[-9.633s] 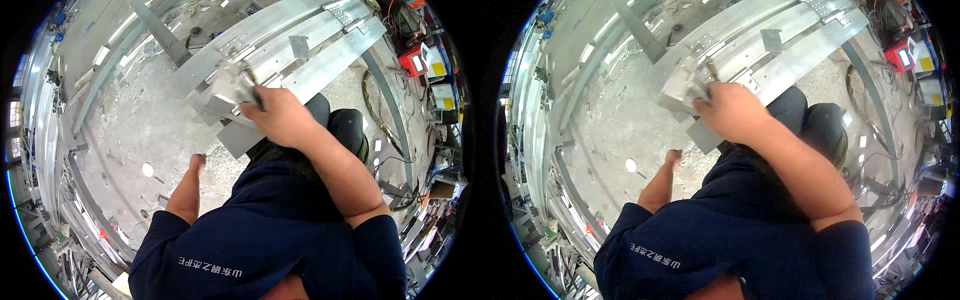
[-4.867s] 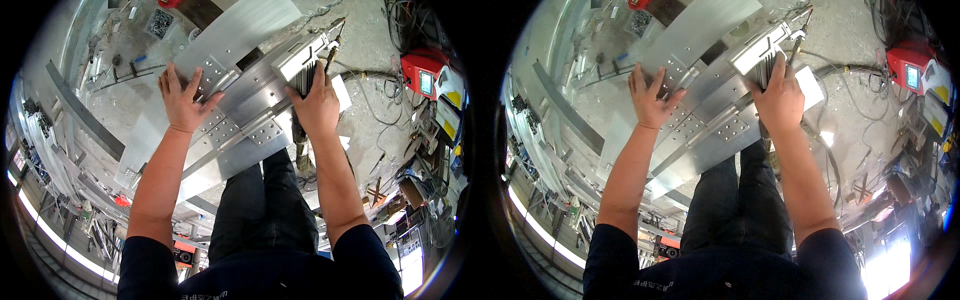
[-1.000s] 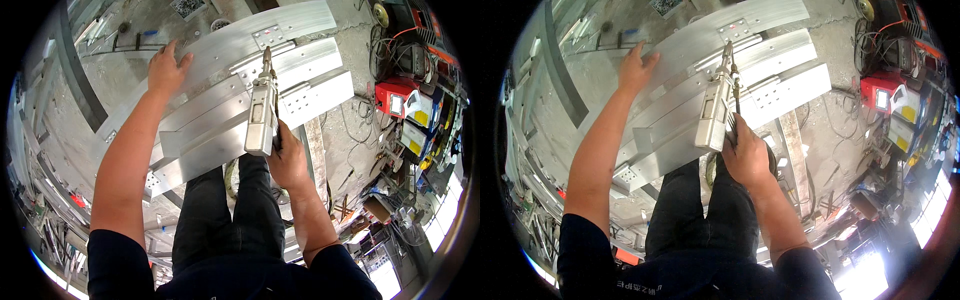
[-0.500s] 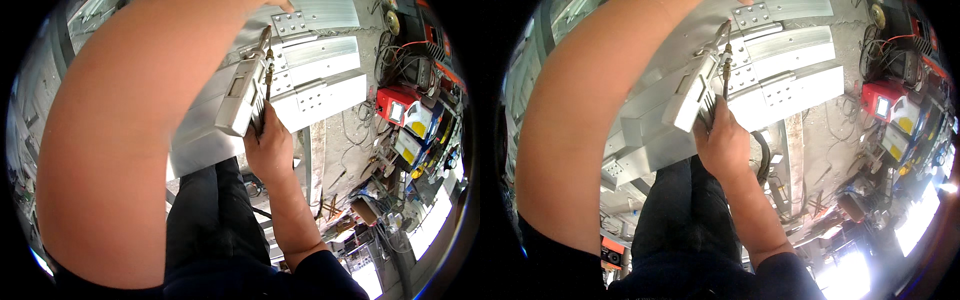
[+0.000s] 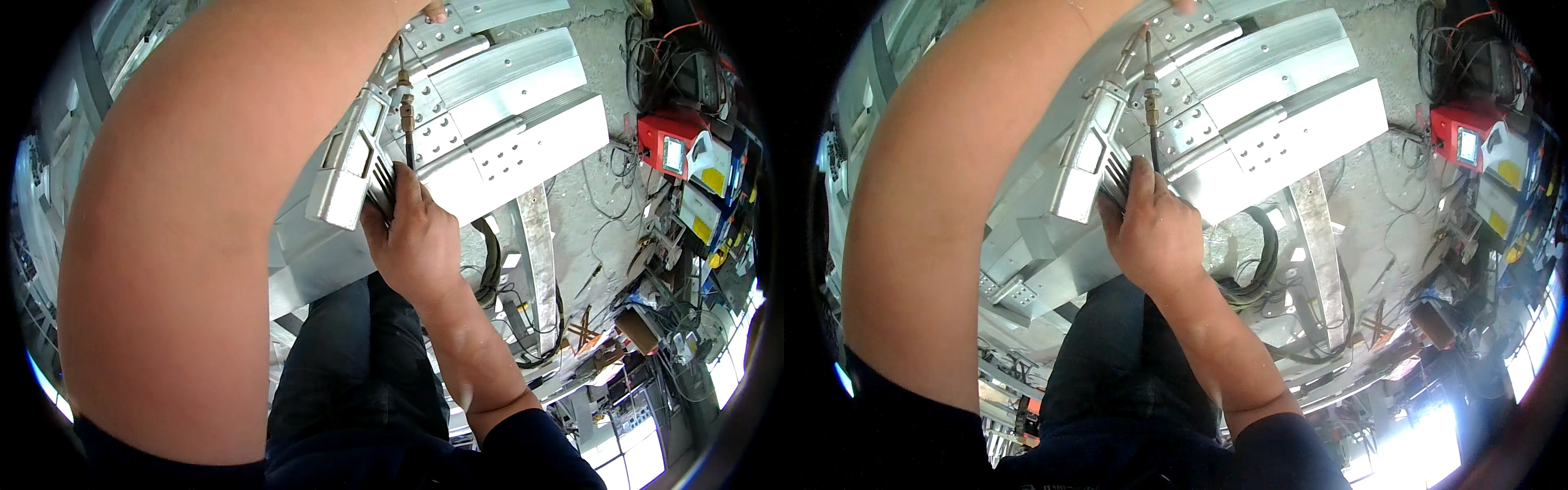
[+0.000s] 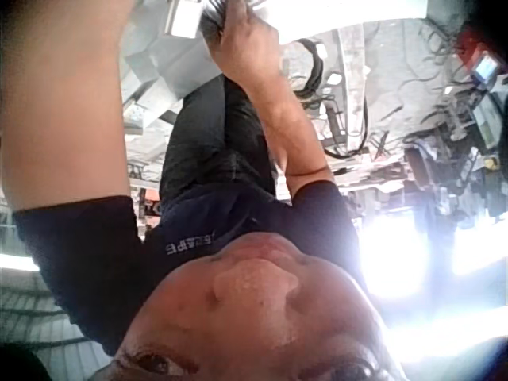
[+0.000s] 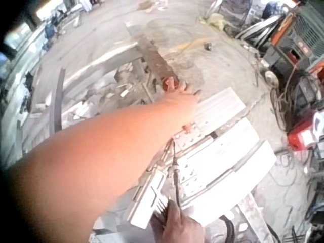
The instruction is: The person assembles a metal frame by positioning and aligning metal plates and brackets on a workbench. They use a rivet gun to fasten the components together, repeatedly adjusting the parts and operating the tool to secure the assembly.
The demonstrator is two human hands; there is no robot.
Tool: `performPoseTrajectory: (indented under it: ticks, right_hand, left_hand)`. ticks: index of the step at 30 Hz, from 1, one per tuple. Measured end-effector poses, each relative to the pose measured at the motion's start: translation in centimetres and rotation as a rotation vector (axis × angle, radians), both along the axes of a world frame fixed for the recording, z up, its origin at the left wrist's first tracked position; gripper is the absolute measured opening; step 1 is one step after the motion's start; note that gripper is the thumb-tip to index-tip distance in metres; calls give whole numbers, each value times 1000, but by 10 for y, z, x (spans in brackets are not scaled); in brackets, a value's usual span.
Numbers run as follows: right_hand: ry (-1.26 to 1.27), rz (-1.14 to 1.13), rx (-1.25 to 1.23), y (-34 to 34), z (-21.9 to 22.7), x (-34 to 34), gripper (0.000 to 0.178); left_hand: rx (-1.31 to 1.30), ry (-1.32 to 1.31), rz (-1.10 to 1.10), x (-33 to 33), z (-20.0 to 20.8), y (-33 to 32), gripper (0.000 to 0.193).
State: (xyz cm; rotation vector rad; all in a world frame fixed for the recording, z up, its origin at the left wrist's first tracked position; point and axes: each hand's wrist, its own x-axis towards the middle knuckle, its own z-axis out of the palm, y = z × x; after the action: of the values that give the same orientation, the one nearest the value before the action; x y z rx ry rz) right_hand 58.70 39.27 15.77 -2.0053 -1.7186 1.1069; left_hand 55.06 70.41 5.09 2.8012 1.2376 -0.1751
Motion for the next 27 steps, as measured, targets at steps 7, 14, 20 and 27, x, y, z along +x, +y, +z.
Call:
performPoseTrajectory:
  ticks: [7,14,20,27]
  right_hand:
    - [3,-12,-18,1,2,0,47]
    - [9,-21,7,0,-1,-2,38]
    - [-27,-27,-82,1,-2,1,38]
    - [-52,-9,-56,-5,2,-6,41]
  left_hand:
    - [-8,195,30,20,30,-16,113]
    - [-65,-243,321,-39,51,-7,86]
    - [-80,-483,851,-208,25,-20,76]
    - [-287,-95,1125,-348,-58,-135,86]
